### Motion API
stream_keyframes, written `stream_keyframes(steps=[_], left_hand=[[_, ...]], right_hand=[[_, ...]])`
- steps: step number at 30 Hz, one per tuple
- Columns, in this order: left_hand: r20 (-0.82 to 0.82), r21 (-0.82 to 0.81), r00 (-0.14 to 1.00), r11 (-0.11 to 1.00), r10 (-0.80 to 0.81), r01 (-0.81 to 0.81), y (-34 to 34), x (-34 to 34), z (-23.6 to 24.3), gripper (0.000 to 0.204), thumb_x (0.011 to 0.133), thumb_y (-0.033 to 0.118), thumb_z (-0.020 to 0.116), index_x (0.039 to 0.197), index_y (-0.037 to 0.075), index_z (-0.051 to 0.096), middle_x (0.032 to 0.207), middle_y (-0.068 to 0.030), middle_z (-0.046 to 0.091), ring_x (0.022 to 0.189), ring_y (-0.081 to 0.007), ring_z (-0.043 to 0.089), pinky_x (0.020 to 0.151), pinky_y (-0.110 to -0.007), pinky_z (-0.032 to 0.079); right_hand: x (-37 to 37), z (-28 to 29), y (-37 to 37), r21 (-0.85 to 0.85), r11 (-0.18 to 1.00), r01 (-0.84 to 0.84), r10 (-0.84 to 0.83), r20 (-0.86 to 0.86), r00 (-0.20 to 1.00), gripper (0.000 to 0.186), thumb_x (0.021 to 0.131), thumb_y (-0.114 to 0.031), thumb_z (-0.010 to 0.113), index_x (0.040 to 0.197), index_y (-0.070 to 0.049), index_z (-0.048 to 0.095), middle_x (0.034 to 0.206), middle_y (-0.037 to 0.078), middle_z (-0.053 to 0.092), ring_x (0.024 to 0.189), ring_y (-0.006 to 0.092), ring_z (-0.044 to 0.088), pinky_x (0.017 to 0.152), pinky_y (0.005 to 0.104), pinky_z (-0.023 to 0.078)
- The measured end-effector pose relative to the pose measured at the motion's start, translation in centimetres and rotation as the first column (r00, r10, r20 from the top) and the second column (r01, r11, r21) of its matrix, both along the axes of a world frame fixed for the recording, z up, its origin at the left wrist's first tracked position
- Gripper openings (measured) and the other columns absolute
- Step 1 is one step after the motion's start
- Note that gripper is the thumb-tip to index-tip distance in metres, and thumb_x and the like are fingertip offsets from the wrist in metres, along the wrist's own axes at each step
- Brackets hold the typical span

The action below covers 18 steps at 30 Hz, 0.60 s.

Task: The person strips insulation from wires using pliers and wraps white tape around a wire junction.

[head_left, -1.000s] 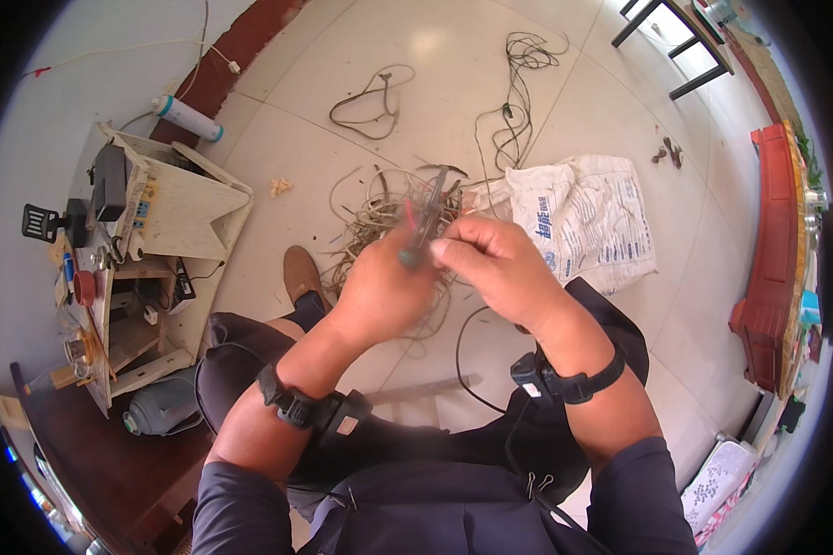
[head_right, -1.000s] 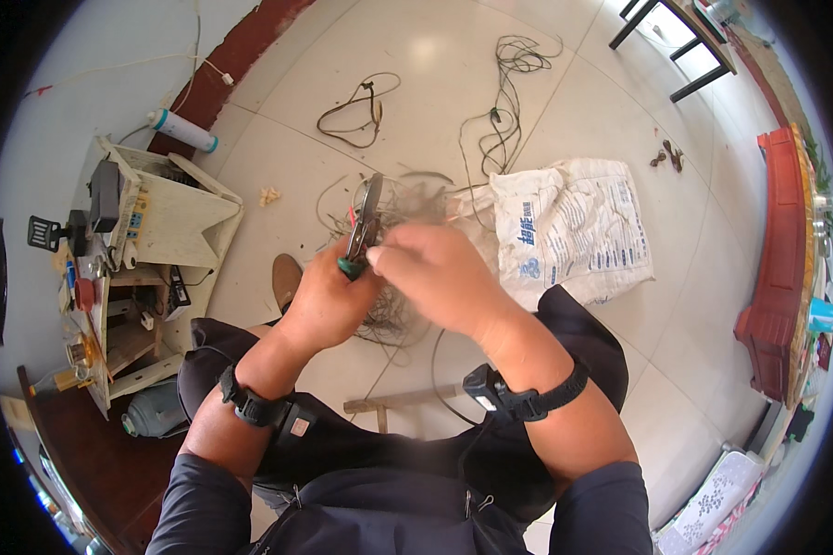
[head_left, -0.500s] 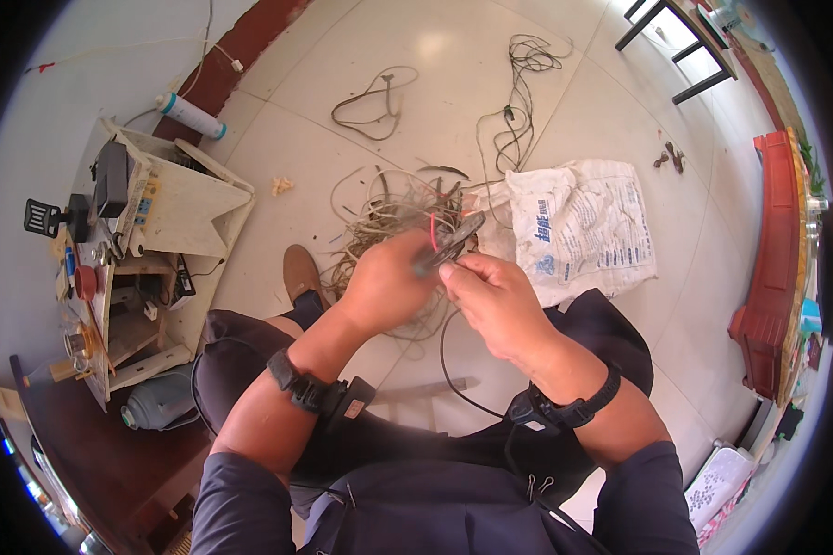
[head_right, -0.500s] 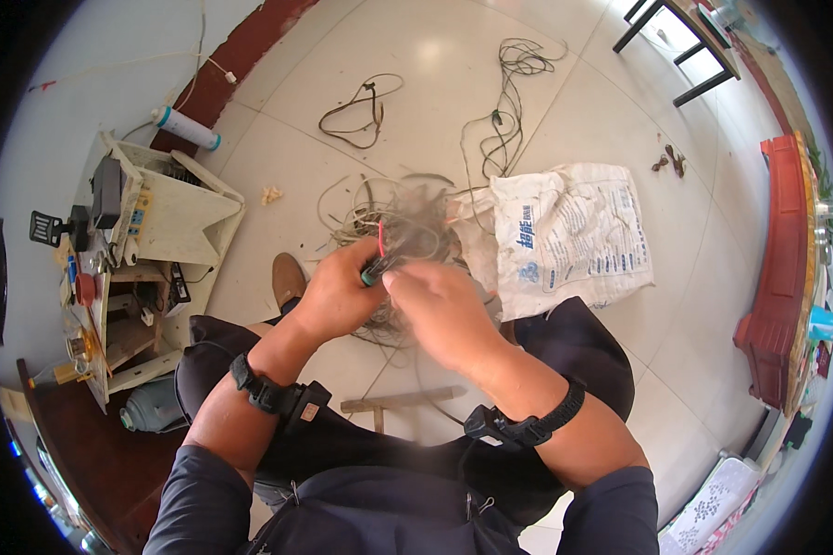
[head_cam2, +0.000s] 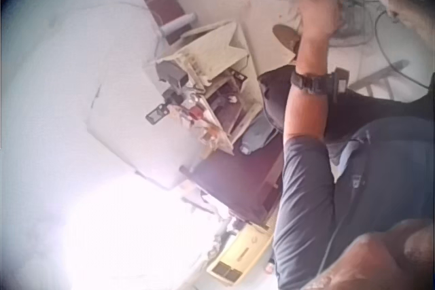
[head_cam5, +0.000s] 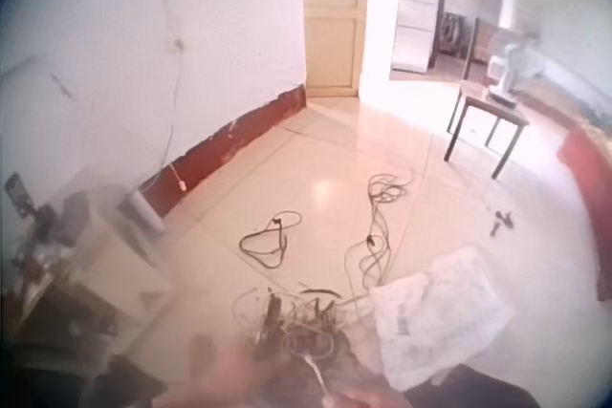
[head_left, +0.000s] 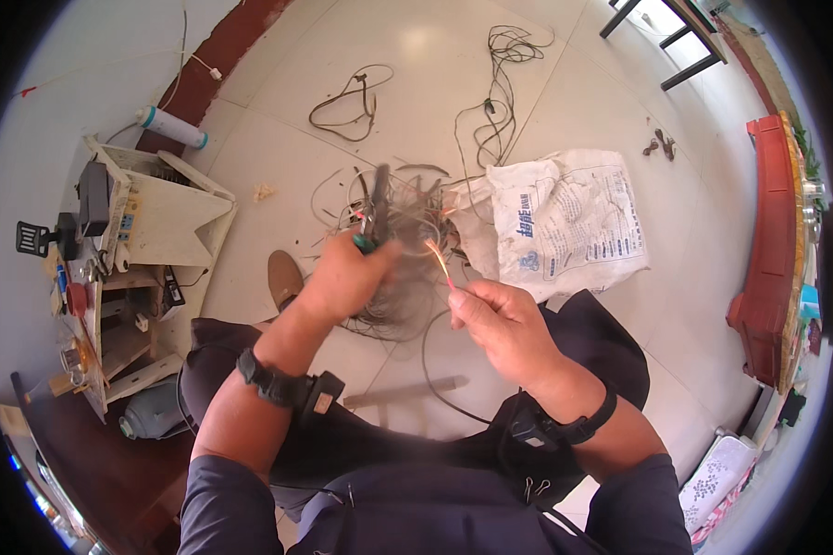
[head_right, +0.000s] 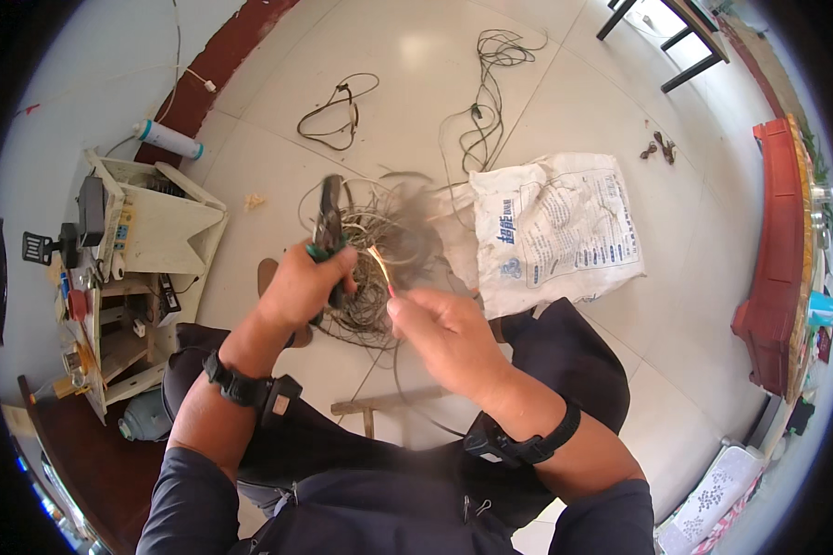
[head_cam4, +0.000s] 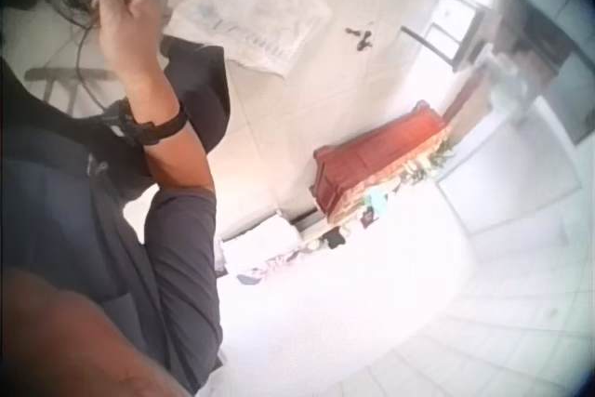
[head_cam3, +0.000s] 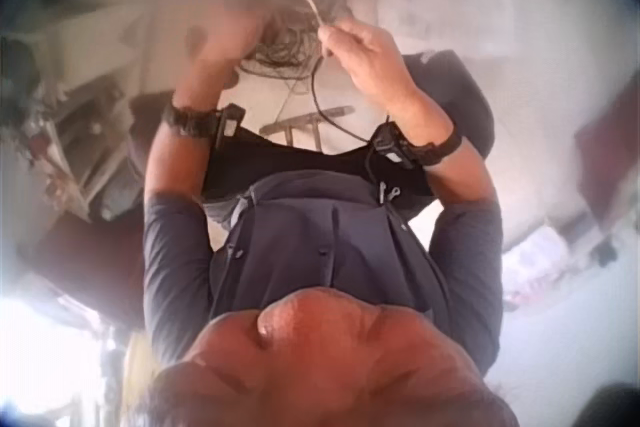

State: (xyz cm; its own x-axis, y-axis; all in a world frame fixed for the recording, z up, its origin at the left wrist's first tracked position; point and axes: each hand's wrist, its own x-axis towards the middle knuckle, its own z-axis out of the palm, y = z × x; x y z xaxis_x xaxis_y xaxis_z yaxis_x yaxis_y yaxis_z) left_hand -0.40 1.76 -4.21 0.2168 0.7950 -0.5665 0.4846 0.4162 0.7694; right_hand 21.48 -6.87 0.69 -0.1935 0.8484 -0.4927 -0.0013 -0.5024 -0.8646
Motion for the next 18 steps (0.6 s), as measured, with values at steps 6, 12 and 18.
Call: stream_keyframes(steps=[6,12,18], left_hand=[[0.336,-0.196,0.938,0.98,0.085,-0.019,-1.0,0.9,2.2,0.009,0.096,0.013,0.061,0.097,0.005,0.06,0.081,-0.0056,0.067,0.074,-0.0127,0.064,0.06,-0.024,0.044],[0.508,-0.217,0.846,0.974,0.165,-0.059,-1.2,1.2,4.4,0.014,0.091,0.007,0.061,0.105,0.006,0.059,0.087,-0.0041,0.067,0.077,-0.0122,0.066,0.058,-0.021,0.04],[0.581,-0.232,0.806,0.972,0.117,0.026,-1.6,0.4,3.1,0.028,0.088,0.004,0.059,0.116,0.003,0.06,0.1,-0.005,0.067,0.095,-0.0123,0.062,0.076,-0.024,0.044]], right_hand=[[0.4,-0.2,0.2,-0.012,0.999,0.041,-0.043,-0.114,0.993,0.029,0.101,-0.023,0.056,0.084,-0.001,0.064,0.077,-0.001,0.06,0.077,0.0077,0.052,0.072,0.0253,0.043],[0.4,0.3,1.1,0.052,0.998,0.034,-0.027,-0.14,0.99,0.025,0.1,-0.018,0.053,0.087,0.001,0.064,0.081,0.002,0.061,0.082,0.0098,0.054,0.076,0.0263,0.044],[-0.1,0.8,2.0,0.206,0.978,-0.032,0.018,0.072,0.997,0.022,0.097,-0.016,0.056,0.088,0.001,0.066,0.078,0.007,0.063,0.075,0.0146,0.057,0.07,0.0295,0.045]])
